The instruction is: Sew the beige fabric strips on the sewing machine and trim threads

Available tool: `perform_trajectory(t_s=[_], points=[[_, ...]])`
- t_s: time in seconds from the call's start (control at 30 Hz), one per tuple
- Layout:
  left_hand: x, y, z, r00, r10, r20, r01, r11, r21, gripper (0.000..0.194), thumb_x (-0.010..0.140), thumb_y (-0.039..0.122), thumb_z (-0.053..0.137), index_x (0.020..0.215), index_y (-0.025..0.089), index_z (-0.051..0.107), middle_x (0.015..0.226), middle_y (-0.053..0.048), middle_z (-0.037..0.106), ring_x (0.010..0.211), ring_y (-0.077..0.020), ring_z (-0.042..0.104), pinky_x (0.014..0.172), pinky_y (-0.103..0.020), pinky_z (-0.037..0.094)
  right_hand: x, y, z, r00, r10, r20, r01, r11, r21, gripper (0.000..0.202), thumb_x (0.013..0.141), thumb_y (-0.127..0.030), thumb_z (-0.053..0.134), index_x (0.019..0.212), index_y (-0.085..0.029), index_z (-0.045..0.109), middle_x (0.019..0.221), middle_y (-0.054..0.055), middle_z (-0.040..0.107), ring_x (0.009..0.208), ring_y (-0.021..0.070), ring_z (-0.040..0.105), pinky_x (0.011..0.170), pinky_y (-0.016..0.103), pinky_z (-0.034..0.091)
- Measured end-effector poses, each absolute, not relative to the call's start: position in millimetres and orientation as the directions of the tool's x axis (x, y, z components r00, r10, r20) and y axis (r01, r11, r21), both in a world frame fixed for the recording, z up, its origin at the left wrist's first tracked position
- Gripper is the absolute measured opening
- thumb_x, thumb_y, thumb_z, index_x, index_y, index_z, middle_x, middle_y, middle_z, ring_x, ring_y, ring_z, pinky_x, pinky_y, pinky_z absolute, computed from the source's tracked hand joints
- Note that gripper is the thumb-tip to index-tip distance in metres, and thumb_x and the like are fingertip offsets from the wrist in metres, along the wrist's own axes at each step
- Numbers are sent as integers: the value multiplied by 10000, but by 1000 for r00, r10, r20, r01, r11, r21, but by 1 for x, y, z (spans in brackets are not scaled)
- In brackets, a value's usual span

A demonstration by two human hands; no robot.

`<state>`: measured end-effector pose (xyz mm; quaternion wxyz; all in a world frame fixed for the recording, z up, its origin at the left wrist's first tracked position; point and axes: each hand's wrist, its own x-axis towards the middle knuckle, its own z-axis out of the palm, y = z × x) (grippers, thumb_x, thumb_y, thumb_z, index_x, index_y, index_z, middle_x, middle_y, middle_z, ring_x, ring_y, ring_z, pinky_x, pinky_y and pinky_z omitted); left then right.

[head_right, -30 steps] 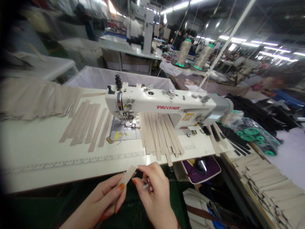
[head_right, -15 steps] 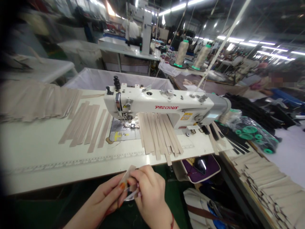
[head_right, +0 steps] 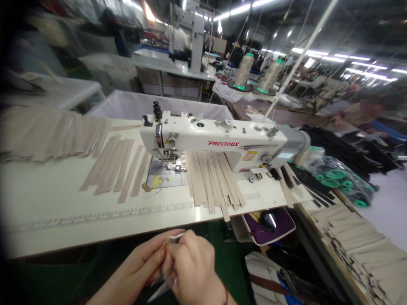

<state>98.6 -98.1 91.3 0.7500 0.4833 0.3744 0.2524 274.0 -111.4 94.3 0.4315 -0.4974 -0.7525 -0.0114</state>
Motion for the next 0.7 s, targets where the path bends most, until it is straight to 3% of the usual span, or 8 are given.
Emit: perform_trajectory(t_s=[0.1,0.2,0.27,0.37,0.43,0.57,0.7], points=[[99,-96,89,629,703,-332,-10,434,901,405,931,550,524,1020,183,669,626,40,456,504,-77,277,463,-222,175,278,-113,99,22,747,664,788,396,-471,163,878,-55,535,839,-211,511,685,-24,421,597,128,429,535,260,332],[100,-95,87,624,693,-361,-116,539,834,430,887,551,595,1085,172,649,598,63,415,480,-67,221,450,-224,139,273,-121,101,-89,780,620,721,480,-500,136,879,-73,536,870,-208,526,713,-16,444,618,131,446,555,269,340],[99,-94,88,582,718,-382,-191,577,794,475,866,557,619,1132,164,649,604,59,437,484,-68,232,456,-215,175,271,-125,100,-124,819,560,639,497,-587,117,889,-96,521,861,-210,520,729,-14,447,626,128,453,552,269,332],[98,-93,92,509,747,-427,-256,605,753,471,877,559,601,1114,161,686,650,31,513,501,-75,297,478,-211,267,276,-126,96,30,892,451,532,367,-763,206,940,-122,467,754,-211,476,698,-26,417,614,115,442,546,261,317],[97,-92,93,472,754,-457,-284,621,730,455,847,550,650,1089,169,713,666,26,533,514,-75,338,489,-200,305,280,-124,95,120,906,407,492,302,-816,266,958,-141,472,701,-209,466,674,-32,421,607,110,442,548,256,324],[98,-92,93,413,776,-477,-265,603,752,449,749,506,776,1083,207,746,697,8,592,604,-105,494,576,-189,418,276,-122,98,104,936,337,423,265,-867,113,938,-154,551,908,-226,632,808,-4,574,707,115,552,606,240,415],[98,-92,94,429,828,-362,-186,473,861,371,808,491,724,1099,263,756,831,-23,689,765,-159,592,802,-245,501,264,-121,99,58,936,346,395,297,-869,203,945,-143,534,1045,-255,670,862,5,620,756,113,591,643,227,444]])
